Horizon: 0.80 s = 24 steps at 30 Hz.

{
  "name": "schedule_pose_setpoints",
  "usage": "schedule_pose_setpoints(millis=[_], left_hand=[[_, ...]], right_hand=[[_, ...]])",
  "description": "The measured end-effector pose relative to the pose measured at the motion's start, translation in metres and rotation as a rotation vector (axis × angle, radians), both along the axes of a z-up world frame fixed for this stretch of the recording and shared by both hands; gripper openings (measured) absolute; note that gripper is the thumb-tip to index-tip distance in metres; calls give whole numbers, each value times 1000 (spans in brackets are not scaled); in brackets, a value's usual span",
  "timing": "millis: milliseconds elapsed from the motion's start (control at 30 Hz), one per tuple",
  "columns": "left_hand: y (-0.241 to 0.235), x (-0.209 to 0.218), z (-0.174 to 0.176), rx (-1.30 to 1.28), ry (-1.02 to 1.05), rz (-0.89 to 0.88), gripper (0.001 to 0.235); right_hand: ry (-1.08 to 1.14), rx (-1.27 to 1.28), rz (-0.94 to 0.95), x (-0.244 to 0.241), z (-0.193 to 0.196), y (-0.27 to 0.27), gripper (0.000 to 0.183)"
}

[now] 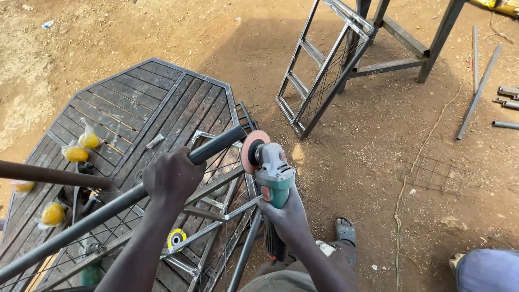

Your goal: Smoothing weld joints on a metal frame using a handheld angle grinder.

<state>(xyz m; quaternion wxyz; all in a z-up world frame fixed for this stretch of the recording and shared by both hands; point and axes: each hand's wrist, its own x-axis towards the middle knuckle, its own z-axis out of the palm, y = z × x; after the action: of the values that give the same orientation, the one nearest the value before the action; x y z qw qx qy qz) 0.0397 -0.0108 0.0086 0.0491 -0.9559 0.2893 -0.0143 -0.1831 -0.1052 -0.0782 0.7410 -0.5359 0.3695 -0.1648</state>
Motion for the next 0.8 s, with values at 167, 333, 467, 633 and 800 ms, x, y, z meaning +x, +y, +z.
schedule_pose_setpoints(millis=[167, 333, 467, 633, 800], left_hand=[[3, 0, 0, 18, 6, 2, 33], [9, 5, -13, -8, 8, -37, 41], [9, -2, -6, 59, -80, 92, 38], [8, -4, -2, 50, -115, 154, 42], [4, -5, 2, 77, -100, 117, 33]], right_hand=[[-6, 75, -19, 0, -81, 6, 37], [-4, 339, -134, -16, -164, 9, 32], [65, 548, -210, -26, -245, 7, 36], [87, 673, -253, -35, -269, 4, 41], [-20, 579, -37, -37, -204, -21, 38]])
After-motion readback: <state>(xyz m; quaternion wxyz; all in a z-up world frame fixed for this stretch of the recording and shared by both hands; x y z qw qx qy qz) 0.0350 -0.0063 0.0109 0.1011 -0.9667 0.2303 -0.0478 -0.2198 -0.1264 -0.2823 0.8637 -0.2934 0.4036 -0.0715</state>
